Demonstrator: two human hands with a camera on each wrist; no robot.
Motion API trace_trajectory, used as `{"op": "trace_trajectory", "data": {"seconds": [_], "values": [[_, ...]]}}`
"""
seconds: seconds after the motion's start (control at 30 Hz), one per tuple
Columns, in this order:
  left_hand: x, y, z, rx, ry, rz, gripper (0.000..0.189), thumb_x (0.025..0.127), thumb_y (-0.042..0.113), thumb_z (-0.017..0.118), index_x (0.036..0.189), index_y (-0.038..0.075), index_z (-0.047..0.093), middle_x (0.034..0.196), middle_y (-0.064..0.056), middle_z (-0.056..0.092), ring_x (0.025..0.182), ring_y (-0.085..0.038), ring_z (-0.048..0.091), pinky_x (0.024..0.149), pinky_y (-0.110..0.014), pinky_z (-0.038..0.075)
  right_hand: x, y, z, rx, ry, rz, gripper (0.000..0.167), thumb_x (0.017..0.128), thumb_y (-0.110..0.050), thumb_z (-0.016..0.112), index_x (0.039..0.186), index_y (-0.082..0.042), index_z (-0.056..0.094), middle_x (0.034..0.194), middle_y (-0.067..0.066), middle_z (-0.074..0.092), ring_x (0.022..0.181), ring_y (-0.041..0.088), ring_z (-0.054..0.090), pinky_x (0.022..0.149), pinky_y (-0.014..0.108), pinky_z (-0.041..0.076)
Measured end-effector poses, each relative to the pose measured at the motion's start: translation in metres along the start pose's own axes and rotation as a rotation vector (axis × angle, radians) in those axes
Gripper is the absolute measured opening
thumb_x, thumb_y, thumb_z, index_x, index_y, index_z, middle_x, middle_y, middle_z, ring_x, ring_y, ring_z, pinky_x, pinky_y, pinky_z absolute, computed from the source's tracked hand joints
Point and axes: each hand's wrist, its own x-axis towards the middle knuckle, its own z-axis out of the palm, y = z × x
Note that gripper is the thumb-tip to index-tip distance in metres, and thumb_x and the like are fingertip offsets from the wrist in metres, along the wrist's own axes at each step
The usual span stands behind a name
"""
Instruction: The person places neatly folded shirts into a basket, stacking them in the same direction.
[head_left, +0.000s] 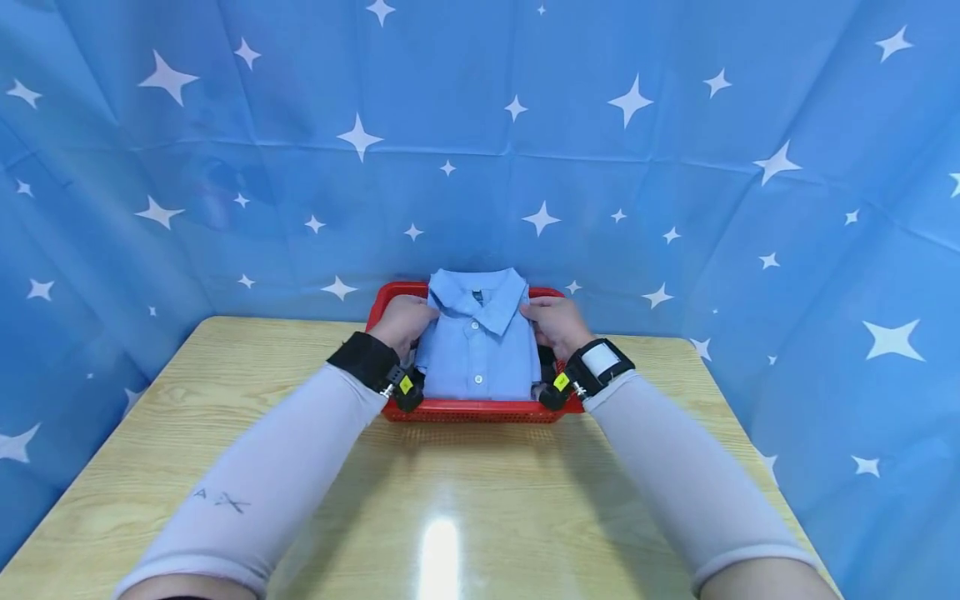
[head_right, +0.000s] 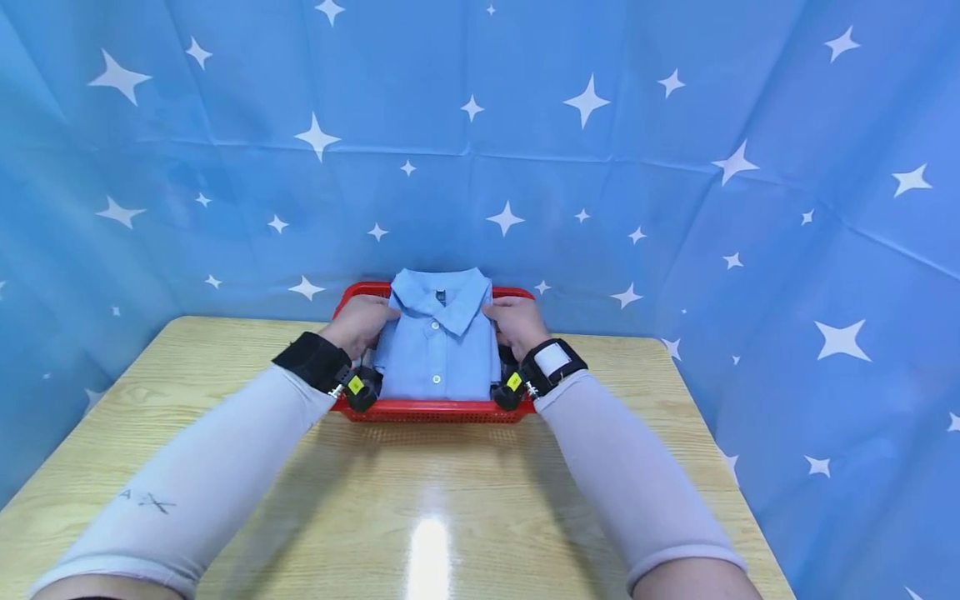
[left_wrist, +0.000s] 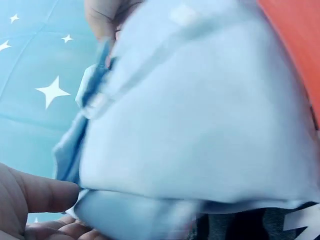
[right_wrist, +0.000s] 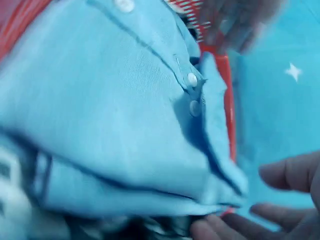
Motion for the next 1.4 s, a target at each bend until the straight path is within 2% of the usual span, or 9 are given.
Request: {"op": "trace_trajectory", "data": {"seconds": [0.2, 0.3, 0.4, 0.47, 0.6, 0.67, 0.77, 0.97, 1.4], "values": [[0.001, -0.008, 0.004, 0.084, -0.085, -0.054, 0.024, 0.102, 0.011, 0.052, 0.078, 0.01, 0.046, 0.072, -0.004, 0.037, 0.068, -0.02, 0.043, 0.067, -0.032, 0.037, 0.003, 0.004, 0.003, -0.125, -0.002, 0.067, 0.032, 0.104, -0.019, 0.065, 0.131, -0.003, 0.068, 0.121, 0.013, 0.068, 0.096, 0.021, 0.066, 0.09, 0.035, 0.06], [-0.001, -0.006, 0.006, 0.109, -0.122, -0.056, 0.011, 0.102, 0.013, 0.054, 0.101, 0.003, 0.059, 0.093, -0.008, 0.05, 0.089, -0.023, 0.051, 0.084, -0.036, 0.048, 0.002, 0.001, 0.002, -0.188, -0.041, 0.087, 0.039, 0.104, -0.016, 0.063, 0.141, -0.001, 0.06, 0.133, 0.017, 0.064, 0.107, 0.025, 0.065, 0.102, 0.043, 0.057], [-0.005, 0.0, 0.008, 0.213, -0.135, 0.005, 0.039, 0.103, 0.016, 0.055, 0.137, -0.001, 0.053, 0.13, -0.014, 0.056, 0.119, -0.03, 0.052, 0.107, -0.045, 0.049, -0.001, -0.005, 0.002, -0.323, -0.078, 0.005, 0.046, 0.105, -0.015, 0.06, 0.147, 0.0, 0.053, 0.139, 0.02, 0.059, 0.116, 0.031, 0.062, 0.105, 0.046, 0.055], [-0.01, 0.005, 0.01, 0.368, -0.163, 0.087, 0.056, 0.103, 0.021, 0.057, 0.153, 0.001, 0.041, 0.151, -0.018, 0.049, 0.138, -0.035, 0.048, 0.118, -0.051, 0.043, -0.004, -0.009, 0.004, -0.481, -0.112, -0.099, 0.052, 0.104, -0.018, 0.06, 0.152, -0.002, 0.048, 0.146, 0.02, 0.056, 0.128, 0.033, 0.059, 0.111, 0.049, 0.051], [-0.023, 0.014, 0.018, 0.892, -0.303, 0.243, 0.076, 0.101, 0.038, 0.064, 0.164, 0.013, 0.03, 0.17, -0.016, 0.027, 0.158, -0.037, 0.025, 0.124, -0.061, 0.029, -0.015, -0.018, 0.011, -0.966, -0.246, -0.289, 0.066, 0.1, -0.028, 0.069, 0.158, -0.01, 0.044, 0.164, 0.02, 0.039, 0.152, 0.037, 0.037, 0.12, 0.055, 0.039], [-0.032, 0.017, 0.025, 1.149, -0.372, 0.292, 0.08, 0.096, 0.045, 0.07, 0.164, 0.021, 0.033, 0.172, -0.014, 0.026, 0.16, -0.037, 0.021, 0.123, -0.064, 0.028, -0.021, -0.021, 0.016, -1.168, -0.332, -0.307, 0.076, 0.095, -0.034, 0.075, 0.16, -0.016, 0.041, 0.172, 0.017, 0.024, 0.16, 0.039, 0.021, 0.124, 0.059, 0.03], [-0.045, 0.02, 0.032, 1.349, -0.414, 0.296, 0.084, 0.09, 0.044, 0.078, 0.162, 0.029, 0.037, 0.171, -0.009, 0.03, 0.158, -0.033, 0.028, 0.122, -0.063, 0.032, -0.027, -0.022, 0.021, -1.353, -0.434, -0.251, 0.083, 0.089, -0.042, 0.081, 0.16, -0.023, 0.043, 0.174, 0.014, 0.019, 0.161, 0.038, 0.016, 0.126, 0.059, 0.026], [-0.056, 0.021, 0.036, 1.443, -0.426, 0.227, 0.083, 0.089, 0.029, 0.078, 0.161, 0.034, 0.037, 0.17, -0.005, 0.033, 0.148, -0.033, 0.044, 0.116, -0.057, 0.044, -0.026, -0.017, 0.023, -1.469, -0.523, -0.104, 0.092, 0.084, -0.048, 0.085, 0.161, -0.035, 0.038, 0.174, 0.005, 0.022, 0.158, 0.034, 0.028, 0.124, 0.061, 0.03], [-0.045, 0.016, 0.034, 1.452, -0.418, 0.221, 0.082, 0.09, 0.041, 0.076, 0.161, 0.034, 0.037, 0.169, -0.004, 0.035, 0.153, -0.032, 0.038, 0.119, -0.06, 0.039, -0.023, -0.017, 0.018, -1.422, -0.53, -0.116, 0.088, 0.086, -0.046, 0.084, 0.161, -0.035, 0.039, 0.172, 0.003, 0.029, 0.157, 0.033, 0.032, 0.124, 0.062, 0.029]]}}
